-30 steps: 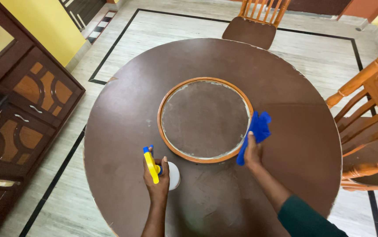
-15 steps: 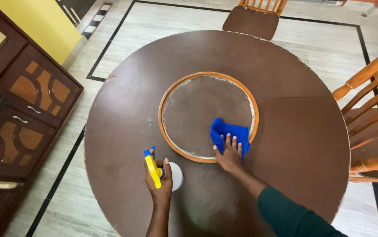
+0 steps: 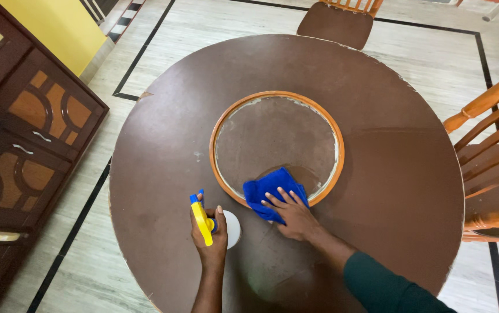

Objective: The person sprays a cleaning solution onto a round glass tabletop and wipes it with a blue cloth. They then move to a wooden cabinet and wipe its surface with the same cloth.

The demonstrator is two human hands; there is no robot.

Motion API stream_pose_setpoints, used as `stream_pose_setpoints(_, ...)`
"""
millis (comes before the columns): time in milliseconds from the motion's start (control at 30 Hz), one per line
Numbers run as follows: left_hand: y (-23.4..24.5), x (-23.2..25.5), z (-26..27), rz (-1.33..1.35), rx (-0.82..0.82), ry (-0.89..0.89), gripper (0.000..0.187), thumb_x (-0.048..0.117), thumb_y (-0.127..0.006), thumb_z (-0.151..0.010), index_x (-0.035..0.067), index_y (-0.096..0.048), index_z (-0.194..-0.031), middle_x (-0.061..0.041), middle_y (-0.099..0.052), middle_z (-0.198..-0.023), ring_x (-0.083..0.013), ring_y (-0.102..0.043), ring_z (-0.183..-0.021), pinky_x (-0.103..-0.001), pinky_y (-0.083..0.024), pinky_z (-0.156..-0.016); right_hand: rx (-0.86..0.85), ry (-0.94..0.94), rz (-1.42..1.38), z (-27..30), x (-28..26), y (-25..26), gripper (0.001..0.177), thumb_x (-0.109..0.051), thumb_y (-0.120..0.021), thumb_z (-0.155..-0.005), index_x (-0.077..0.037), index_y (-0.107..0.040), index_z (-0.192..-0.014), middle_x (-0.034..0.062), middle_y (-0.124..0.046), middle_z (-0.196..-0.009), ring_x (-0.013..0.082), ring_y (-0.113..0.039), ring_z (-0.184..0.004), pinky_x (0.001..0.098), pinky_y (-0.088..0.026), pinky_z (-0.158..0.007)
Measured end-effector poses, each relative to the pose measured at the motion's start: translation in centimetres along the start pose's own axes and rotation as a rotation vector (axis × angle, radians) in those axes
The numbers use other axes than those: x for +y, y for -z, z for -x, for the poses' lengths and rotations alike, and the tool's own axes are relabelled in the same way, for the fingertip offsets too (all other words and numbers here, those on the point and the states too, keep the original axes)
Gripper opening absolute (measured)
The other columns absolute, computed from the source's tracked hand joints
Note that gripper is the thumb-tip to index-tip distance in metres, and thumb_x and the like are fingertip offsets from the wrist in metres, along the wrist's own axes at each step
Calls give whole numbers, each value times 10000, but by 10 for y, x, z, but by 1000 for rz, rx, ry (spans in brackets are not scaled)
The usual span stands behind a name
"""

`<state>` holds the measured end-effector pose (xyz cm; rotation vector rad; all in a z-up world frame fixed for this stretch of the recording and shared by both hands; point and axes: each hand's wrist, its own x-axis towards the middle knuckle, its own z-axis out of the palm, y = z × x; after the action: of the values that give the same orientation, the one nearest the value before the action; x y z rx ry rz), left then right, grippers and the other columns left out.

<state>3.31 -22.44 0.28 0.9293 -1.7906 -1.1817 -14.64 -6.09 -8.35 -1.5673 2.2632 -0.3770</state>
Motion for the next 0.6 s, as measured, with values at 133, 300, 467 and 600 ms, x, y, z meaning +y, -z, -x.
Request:
stream_pose_setpoints(133,0,1,0,4,12,-22,539,87,-699,-948,10,-490,-1438,-74,-647,-846,-170,-627,-785,-317,-522,-790,20,-3,-11,14,12,14,665,-280,-658,-879,-278,-462,-1515,5,-335,-1647,341,-191,-1547,582,-138,-1229)
stream_pose_setpoints(300,0,-8,-1,12,6,-20,561,82,-701,-939,12,-485,-1451,-75,-656,-846,-176,-635,-801,-321,-519,-808,-15,-73,-14,28,18,21,647,-282,-671,-871,-288,-481,-1490,-18,-333,-1646,345,-185,-1544,637,-131,-1205)
stream_pose_setpoints(467,0,-28,4,-22,-43,110,453,142,-783,-918,5,-574,-1296,-112,-728,-984,-217,-705,-911,-335,-558,-866,3,-107,-33,30,18,16,641,-258,-664,-854,-280,-505,-1475,-10,-359,-1636,340,-198,-1547,634,-133,-1211)
stream_pose_setpoints(600,1,-42,17,-154,-19,98,1125,233,-890,-704,55,-237,-1602,-258,-513,-1429,-388,-519,-1283,-469,-437,-1043,6,-139,-7,28,15,8,654,-242,-654,-829,-277,-513,-1466,-4,-380,-1625,338,-212,-1539,632,-142,-1210)
